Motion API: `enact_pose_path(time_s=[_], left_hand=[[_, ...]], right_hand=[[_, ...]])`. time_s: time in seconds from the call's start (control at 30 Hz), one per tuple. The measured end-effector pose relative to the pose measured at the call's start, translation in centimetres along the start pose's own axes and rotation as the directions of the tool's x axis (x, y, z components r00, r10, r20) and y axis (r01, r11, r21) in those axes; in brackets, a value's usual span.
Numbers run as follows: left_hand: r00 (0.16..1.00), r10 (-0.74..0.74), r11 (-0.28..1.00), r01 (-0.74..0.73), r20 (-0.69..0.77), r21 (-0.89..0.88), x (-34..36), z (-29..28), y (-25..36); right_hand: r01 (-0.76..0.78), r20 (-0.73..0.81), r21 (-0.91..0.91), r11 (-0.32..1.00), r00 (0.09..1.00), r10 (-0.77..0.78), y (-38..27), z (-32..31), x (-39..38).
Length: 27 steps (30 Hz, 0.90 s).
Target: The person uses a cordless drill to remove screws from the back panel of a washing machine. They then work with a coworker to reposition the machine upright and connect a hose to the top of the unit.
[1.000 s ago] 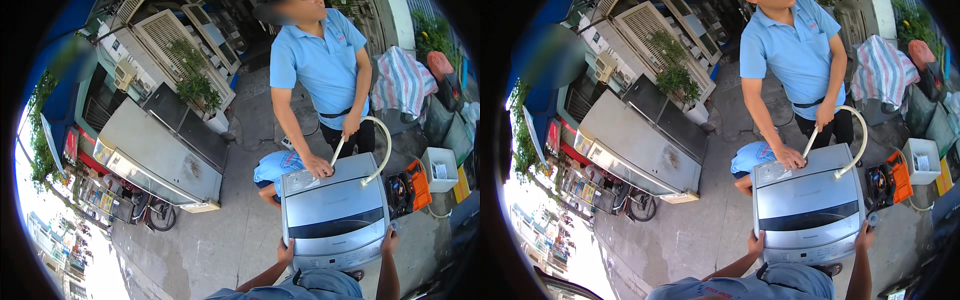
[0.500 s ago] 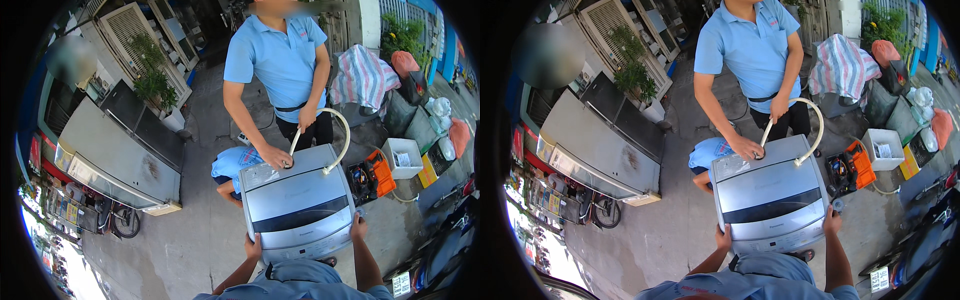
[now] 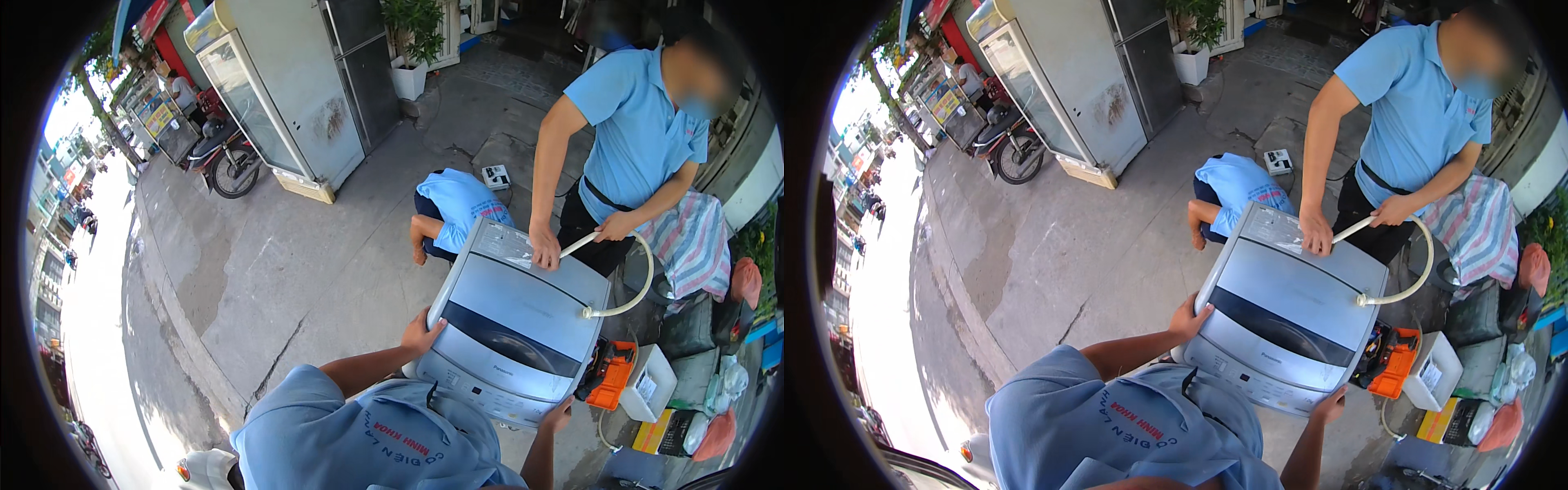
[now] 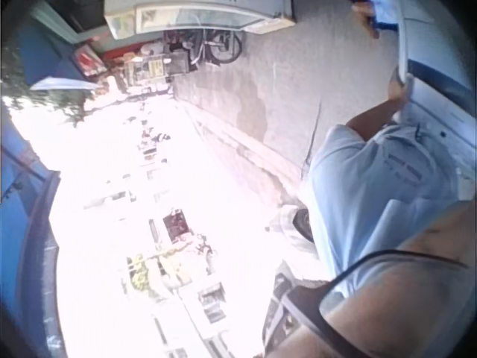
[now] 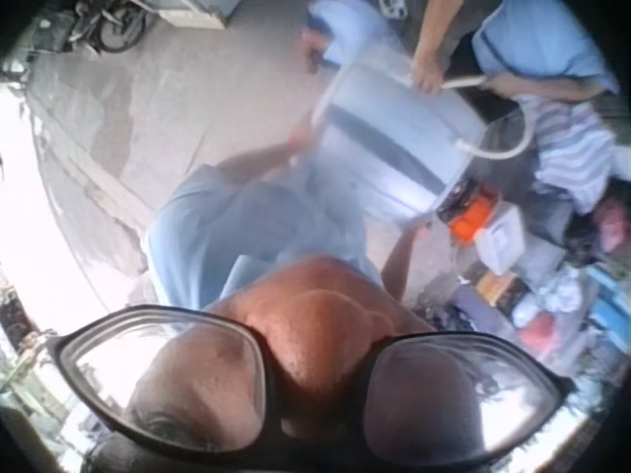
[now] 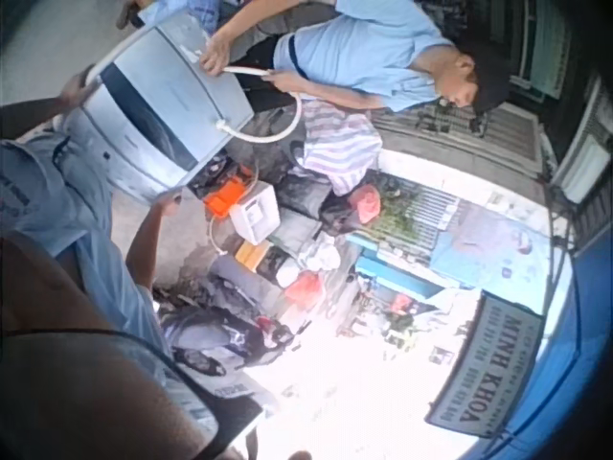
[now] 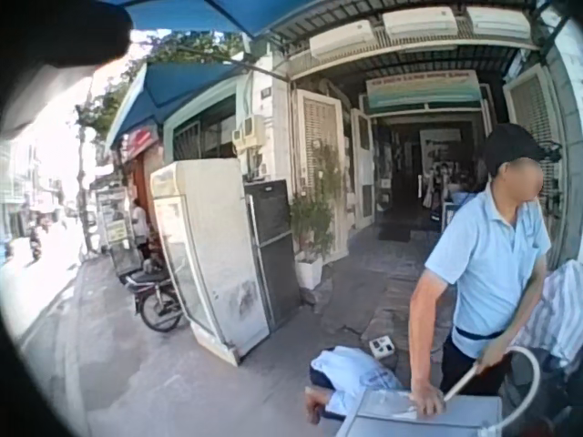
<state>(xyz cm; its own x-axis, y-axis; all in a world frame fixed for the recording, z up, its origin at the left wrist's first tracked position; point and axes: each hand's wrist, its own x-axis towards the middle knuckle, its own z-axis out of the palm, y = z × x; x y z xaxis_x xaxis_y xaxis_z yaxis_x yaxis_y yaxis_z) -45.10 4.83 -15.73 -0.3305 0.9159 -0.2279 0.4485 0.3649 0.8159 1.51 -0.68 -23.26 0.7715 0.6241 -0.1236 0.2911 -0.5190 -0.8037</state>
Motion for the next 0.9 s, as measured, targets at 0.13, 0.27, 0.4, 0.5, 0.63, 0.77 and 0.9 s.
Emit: enact_pose_path(time_s=[0.13,0.27,0.4,0.5,0.63,0.77,0.9], left_hand=[[1.000,-0.011,0.999,0.011,0.010,-0.030,-0.3,-0.1,-0.2],[0.999,-0.038,0.999,0.038,0.026,-0.013,-0.1,0.0,-0.3],[0.999,-0.027,0.998,0.029,0.035,-0.049,0.1,0.0,-0.8],[1.000,0.010,0.996,-0.008,0.017,-0.090,0.1,0.2,-1.1],[1.000,0.016,0.994,-0.016,-0.006,-0.106,0.0,0.2,-1.4],[1.000,-0.005,0.995,0.006,0.003,-0.095,-0.3,-0.3,-0.8],[1.000,-0.001,0.997,0.002,0.009,-0.080,0.3,0.4,-1.7]], right_hand=[[-0.042,0.014,-0.011,0.999,0.999,0.042,-0.8,-0.2,0.0],[-0.063,0.014,-0.007,0.998,0.998,0.063,1.0,0.3,1.4],[-0.049,0.040,0.028,0.998,0.998,0.048,2.1,0.4,1.8],[-0.043,0.055,-0.014,0.999,0.997,0.044,2.5,0.3,2.4],[-0.080,0.040,-0.034,0.996,0.996,0.081,1.8,0.4,2.0],[-0.047,0.040,-0.030,0.998,0.998,0.048,1.1,0.1,1.3],[-0.044,0.026,-0.053,0.998,0.999,0.045,0.9,0.0,1.4]])
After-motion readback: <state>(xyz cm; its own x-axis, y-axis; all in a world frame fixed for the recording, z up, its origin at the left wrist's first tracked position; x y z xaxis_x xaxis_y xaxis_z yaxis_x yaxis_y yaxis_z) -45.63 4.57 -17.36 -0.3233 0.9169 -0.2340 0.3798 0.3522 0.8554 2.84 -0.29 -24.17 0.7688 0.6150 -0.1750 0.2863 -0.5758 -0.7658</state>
